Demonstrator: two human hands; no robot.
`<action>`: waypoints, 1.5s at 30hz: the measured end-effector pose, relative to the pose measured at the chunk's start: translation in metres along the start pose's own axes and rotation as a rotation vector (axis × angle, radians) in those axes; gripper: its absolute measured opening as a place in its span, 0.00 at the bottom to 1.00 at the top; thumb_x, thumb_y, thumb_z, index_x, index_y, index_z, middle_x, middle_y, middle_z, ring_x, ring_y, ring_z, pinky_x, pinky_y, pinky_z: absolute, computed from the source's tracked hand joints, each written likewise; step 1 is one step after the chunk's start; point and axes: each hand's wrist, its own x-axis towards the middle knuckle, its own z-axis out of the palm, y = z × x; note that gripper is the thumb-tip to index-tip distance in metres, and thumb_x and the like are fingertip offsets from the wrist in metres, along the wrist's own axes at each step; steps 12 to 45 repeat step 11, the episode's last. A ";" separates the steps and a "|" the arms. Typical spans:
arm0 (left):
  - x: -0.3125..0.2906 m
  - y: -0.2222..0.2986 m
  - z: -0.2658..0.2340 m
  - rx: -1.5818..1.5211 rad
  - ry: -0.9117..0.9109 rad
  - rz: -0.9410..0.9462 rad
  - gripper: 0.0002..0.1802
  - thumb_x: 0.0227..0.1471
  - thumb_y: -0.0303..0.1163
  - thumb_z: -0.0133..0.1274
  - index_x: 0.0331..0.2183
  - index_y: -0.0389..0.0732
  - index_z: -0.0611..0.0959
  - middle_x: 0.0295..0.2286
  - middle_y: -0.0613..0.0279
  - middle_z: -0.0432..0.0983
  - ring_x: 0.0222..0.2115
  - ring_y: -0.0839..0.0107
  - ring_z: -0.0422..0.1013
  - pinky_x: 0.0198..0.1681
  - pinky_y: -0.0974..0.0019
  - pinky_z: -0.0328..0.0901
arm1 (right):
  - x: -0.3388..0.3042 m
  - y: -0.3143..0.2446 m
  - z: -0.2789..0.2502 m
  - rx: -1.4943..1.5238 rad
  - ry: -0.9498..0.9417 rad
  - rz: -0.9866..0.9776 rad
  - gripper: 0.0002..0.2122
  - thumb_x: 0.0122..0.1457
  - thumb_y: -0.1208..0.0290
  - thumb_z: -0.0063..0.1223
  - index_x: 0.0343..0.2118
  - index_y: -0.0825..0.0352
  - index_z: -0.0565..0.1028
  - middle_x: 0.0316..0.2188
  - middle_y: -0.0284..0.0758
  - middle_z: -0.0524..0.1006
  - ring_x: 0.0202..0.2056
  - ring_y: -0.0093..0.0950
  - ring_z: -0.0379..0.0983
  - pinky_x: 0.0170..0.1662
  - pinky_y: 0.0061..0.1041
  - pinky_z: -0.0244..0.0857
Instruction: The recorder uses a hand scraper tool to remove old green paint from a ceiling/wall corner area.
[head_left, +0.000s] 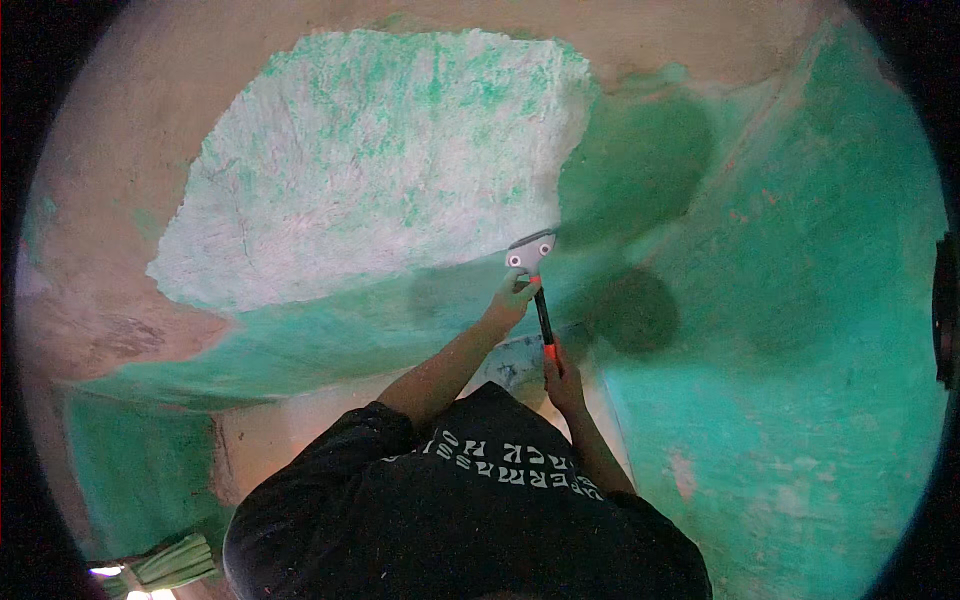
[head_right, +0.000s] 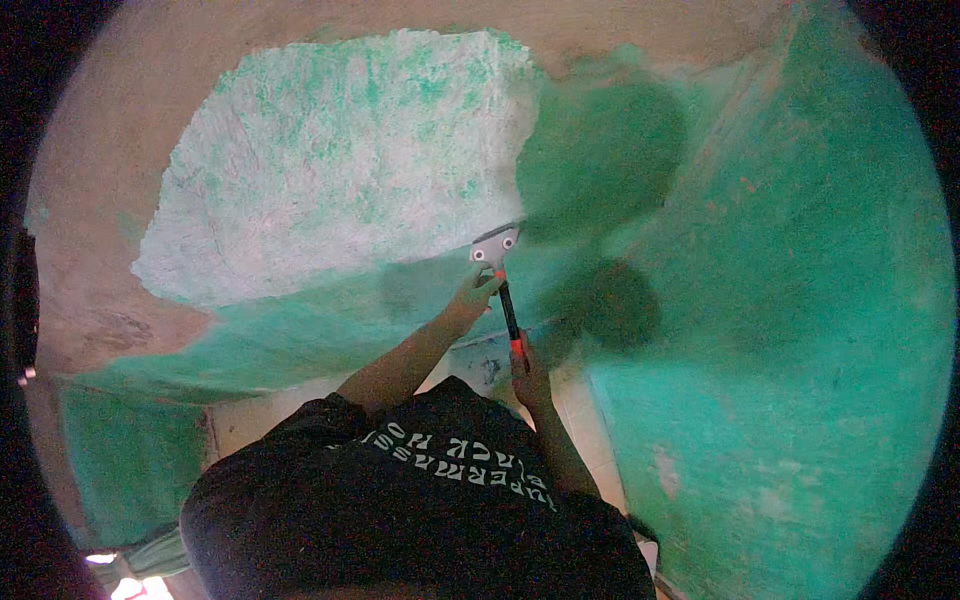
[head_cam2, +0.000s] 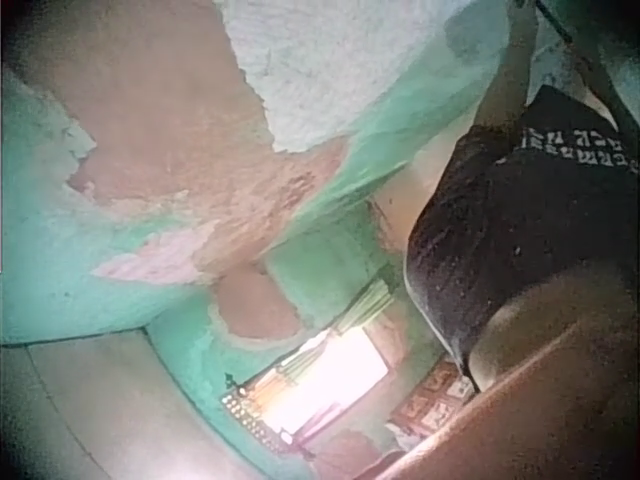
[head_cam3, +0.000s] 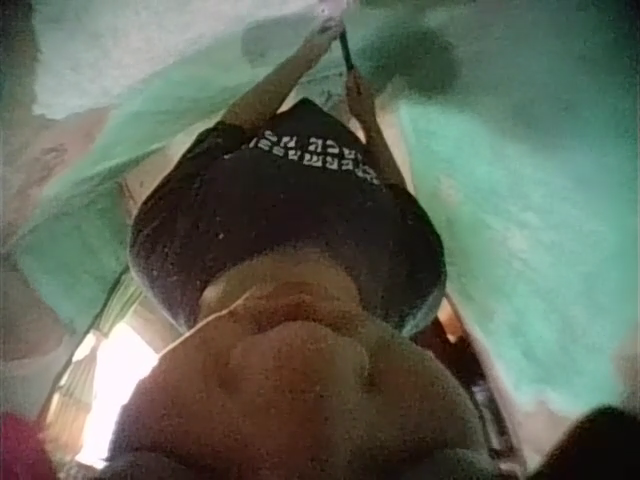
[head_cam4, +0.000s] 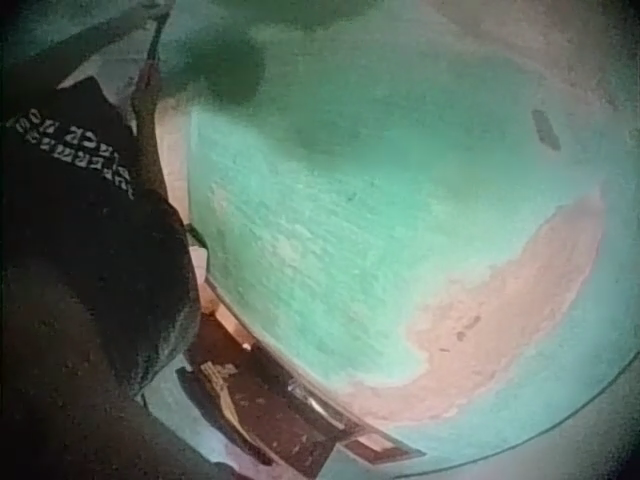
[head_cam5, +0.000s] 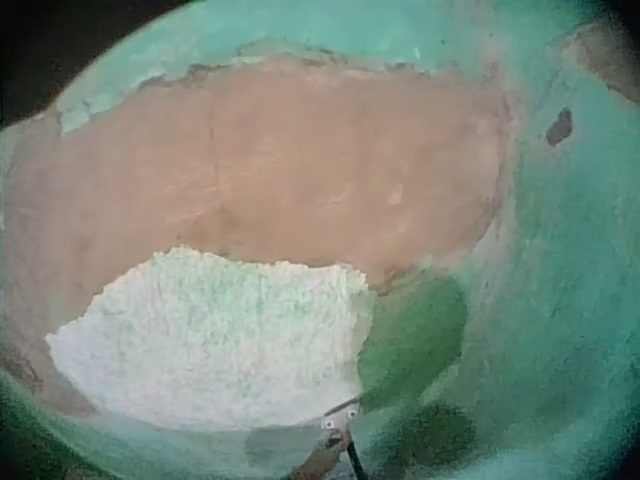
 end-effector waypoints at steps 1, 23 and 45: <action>0.002 -0.002 0.006 0.014 0.007 -0.002 0.24 0.64 0.42 0.57 0.56 0.39 0.75 0.40 0.62 0.79 0.41 0.71 0.72 0.45 0.64 0.65 | 0.004 0.010 -0.007 -0.046 0.012 -0.072 0.27 0.74 0.58 0.44 0.73 0.59 0.59 0.30 0.32 0.72 0.29 0.23 0.69 0.33 0.27 0.66; 0.026 -0.031 0.053 0.132 0.043 0.103 0.25 0.64 0.45 0.58 0.56 0.42 0.75 0.42 0.52 0.81 0.42 0.65 0.74 0.49 0.57 0.66 | 0.014 0.040 -0.065 0.252 -0.135 0.119 0.28 0.73 0.53 0.49 0.73 0.53 0.62 0.24 0.33 0.73 0.25 0.21 0.72 0.30 0.28 0.67; 0.026 -0.031 0.053 0.132 0.043 0.103 0.25 0.64 0.45 0.58 0.56 0.42 0.75 0.42 0.52 0.81 0.42 0.65 0.74 0.49 0.57 0.66 | 0.014 0.040 -0.065 0.252 -0.135 0.119 0.28 0.73 0.53 0.49 0.73 0.53 0.62 0.24 0.33 0.73 0.25 0.21 0.72 0.30 0.28 0.67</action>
